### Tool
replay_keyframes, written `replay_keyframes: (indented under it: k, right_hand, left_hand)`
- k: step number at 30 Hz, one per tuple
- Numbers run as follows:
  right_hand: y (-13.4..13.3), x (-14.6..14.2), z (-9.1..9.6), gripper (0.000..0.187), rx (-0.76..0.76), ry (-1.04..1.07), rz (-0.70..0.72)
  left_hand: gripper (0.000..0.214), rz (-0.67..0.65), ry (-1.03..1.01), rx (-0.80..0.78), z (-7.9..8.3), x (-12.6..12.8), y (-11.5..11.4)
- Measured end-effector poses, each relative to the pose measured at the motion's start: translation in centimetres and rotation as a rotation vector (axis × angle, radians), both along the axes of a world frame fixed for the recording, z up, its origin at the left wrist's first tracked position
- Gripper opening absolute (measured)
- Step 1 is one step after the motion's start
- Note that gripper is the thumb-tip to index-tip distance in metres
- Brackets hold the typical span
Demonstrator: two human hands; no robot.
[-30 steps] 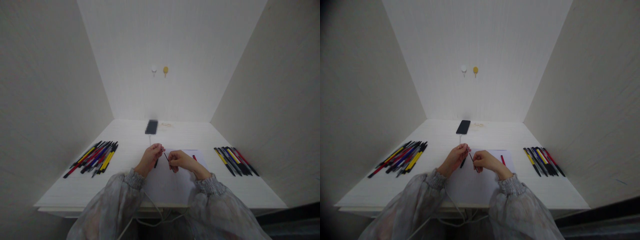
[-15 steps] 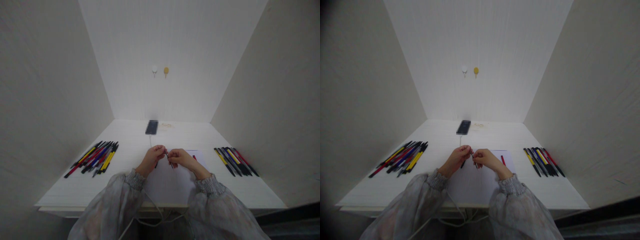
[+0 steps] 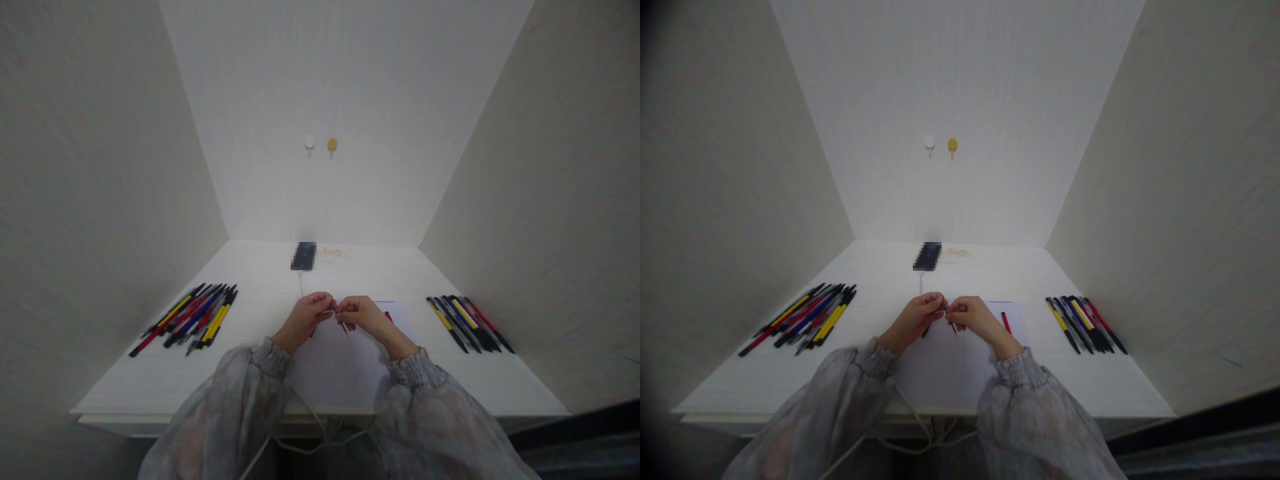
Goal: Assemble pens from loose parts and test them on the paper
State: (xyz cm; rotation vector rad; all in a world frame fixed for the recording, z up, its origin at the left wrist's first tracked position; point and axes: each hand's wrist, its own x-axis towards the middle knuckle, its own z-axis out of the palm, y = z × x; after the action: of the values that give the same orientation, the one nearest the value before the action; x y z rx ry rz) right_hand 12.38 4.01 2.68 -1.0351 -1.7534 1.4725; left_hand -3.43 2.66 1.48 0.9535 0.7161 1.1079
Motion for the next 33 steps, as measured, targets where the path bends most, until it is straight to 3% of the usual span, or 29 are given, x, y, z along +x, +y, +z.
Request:
replay_keyframes:
  k: [7,11,18,25,29,33]
  right_hand:
    - [0.2,0.0,-0.1,0.019,0.019,-0.009,-0.049]
    - [0.3,0.0,-0.5,0.030,0.017,0.040,-0.009]
    - [0.3,-0.2,-0.6,0.035,0.024,0.096,0.015]
    - [0.2,-0.5,-0.7,0.021,0.043,0.075,0.000]
    - [1.3,-0.8,0.4,0.026,0.108,-0.055,-0.033]
    - [5.2,-2.4,2.7,0.036,0.316,-0.312,-0.172]
  left_hand:
    - [0.024,0.053,0.006,-0.003,-0.3,0.1,0.1]
    - [0.026,0.138,0.042,-0.023,-0.8,0.0,0.4]
    - [0.024,0.160,0.001,-0.047,-0.9,0.1,0.6]
    - [0.022,0.083,0.008,0.009,-0.8,0.3,0.4]
    - [0.022,0.181,-0.095,-0.010,-1.1,0.2,0.8]
    - [0.021,0.284,-0.216,-0.099,-1.0,0.0,1.1]
